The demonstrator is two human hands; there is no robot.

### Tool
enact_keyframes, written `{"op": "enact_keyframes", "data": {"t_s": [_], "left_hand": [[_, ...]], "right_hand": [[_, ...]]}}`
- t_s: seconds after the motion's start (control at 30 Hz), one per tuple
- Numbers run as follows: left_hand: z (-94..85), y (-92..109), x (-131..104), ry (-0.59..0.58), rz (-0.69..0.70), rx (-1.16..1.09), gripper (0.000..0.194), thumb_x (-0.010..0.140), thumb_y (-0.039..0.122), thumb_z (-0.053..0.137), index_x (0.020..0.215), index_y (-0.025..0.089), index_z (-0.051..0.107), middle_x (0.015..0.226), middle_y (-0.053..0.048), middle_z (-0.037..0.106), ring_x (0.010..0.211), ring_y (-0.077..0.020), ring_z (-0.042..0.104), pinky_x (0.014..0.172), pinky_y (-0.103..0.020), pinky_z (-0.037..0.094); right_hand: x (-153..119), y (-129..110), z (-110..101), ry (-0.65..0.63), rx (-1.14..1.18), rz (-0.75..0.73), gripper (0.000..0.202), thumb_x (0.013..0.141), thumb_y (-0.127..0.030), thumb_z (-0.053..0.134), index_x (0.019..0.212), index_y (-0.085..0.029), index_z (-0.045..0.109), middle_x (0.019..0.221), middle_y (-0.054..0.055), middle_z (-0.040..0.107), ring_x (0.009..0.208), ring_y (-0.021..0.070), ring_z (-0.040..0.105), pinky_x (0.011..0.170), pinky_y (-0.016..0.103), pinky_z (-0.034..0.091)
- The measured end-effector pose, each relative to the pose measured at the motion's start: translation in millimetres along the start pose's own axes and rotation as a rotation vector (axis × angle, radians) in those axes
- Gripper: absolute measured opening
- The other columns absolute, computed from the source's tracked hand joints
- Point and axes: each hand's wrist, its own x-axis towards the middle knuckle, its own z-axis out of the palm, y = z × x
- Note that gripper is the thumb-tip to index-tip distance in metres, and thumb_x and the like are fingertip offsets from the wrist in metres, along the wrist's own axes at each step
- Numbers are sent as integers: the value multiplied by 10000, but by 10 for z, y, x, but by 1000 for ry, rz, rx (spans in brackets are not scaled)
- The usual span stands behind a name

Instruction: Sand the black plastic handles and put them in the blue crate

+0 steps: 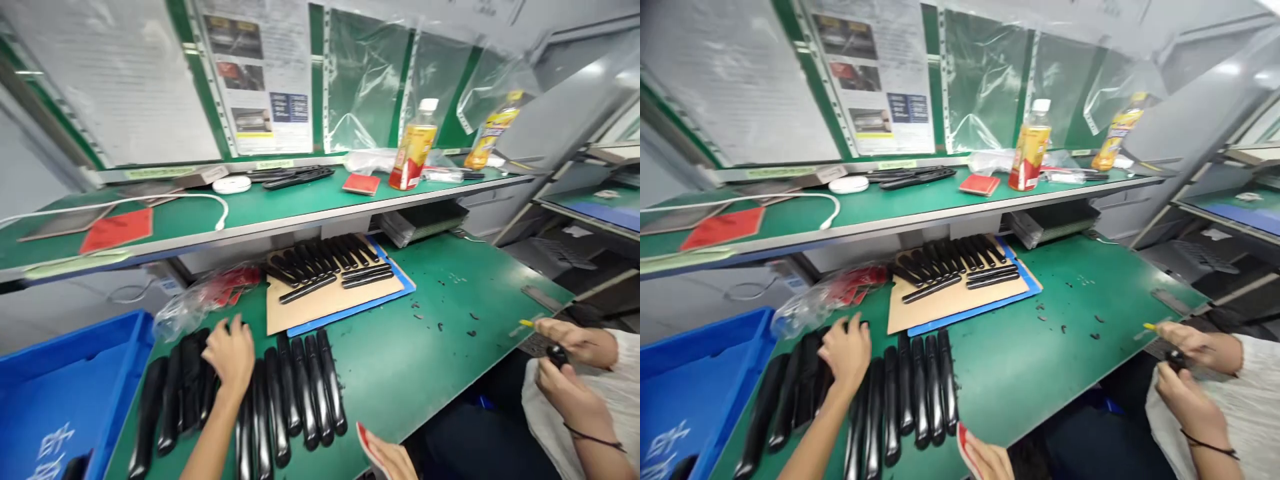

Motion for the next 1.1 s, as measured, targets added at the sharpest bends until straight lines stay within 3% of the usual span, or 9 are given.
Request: {"op": "enact_keyframes", "data": {"t_s": [0.1, 0.23, 0.33, 0.47, 0.57, 0.7, 0.87, 1.03, 1.1], "left_hand": [[448, 1224, -11, -172, 449, -49, 409, 1030, 263, 374, 1367, 211, 601, 1402, -138, 579, 1307, -272, 503, 1107, -445, 381], [987, 2710, -57, -297, 749, -33, 447, 976, 346, 587, 1401, 211, 547, 1420, -118, 563, 1267, -286, 551, 1072, -528, 439], [1146, 3173, -51, -336, 764, 71, 410, 954, 361, 631, 1319, 178, 592, 1362, -120, 592, 1214, -290, 586, 1015, -543, 490], [1147, 3169, 3, -351, 751, 206, 388, 946, 354, 644, 1287, 173, 607, 1348, -118, 595, 1210, -291, 586, 1008, -544, 496], [1095, 3086, -5, -403, 778, 253, 392, 944, 357, 646, 1288, 173, 604, 1330, -116, 604, 1181, -282, 601, 991, -531, 509], [871, 2850, -117, -478, 879, 234, 382, 930, 353, 664, 1260, 169, 612, 1292, -107, 613, 1154, -276, 603, 958, -506, 521], [149, 1985, -491, -384, 1013, 132, 292, 916, 84, 541, 1171, 191, 634, 1205, -119, 611, 1168, -282, 545, 1042, -512, 426], [-589, 916, -948, -158, 951, 21, 283, 973, 86, 411, 978, 236, 651, 1103, -81, 632, 1139, -252, 559, 1162, -592, 272], [-785, 570, -1086, 30, 832, -103, 302, 954, 67, 437, 1019, 259, 660, 1193, -92, 612, 1244, -268, 522, 1168, -598, 268]], "right_hand": [[328, 121, -1072, 154, -29, 0, 532, 860, -454, 705, 1349, -587, 542, 1235, -29, 743, 1086, 318, 715, 747, 499, 664], [512, 346, -2153, 309, -106, 12, 248, 991, -488, 536, 1155, -536, 716, 1025, -74, 801, 974, 237, 764, 756, 360, 663], [474, 555, -2635, 411, -157, 77, 240, 985, -521, 536, 1000, -524, 776, 949, -115, 803, 960, 180, 768, 799, 272, 643], [365, 744, -2799, 539, -87, 215, 246, 926, -594, 589, 927, -463, 798, 977, -79, 806, 1096, 206, 730, 892, 297, 628], [329, 766, -2377, 594, 127, 302, 193, 890, -558, 652, 994, -450, 773, 991, -46, 803, 1061, 263, 744, 799, 387, 664], [376, 801, -1342, 618, 297, 534, 425, 744, -506, 780, 1157, -453, 691, 985, -12, 799, 923, 339, 765, 620, 463, 663], [532, 766, -367, 650, 303, 695, 503, 684, -535, 846, 1087, -288, 675, 1011, 10, 779, 926, 249, 748, 656, 299, 629], [416, 130, 623, -53, 741, 826, 625, 525, -524, 930, 985, -153, 726, 791, 43, 756, 683, 187, 702, 632, 275, 539], [318, -207, 1013, -201, 868, 882, 691, 445, -411, 963, 1049, -167, 733, 819, 36, 764, 754, 209, 719, 732, 295, 535]]}}
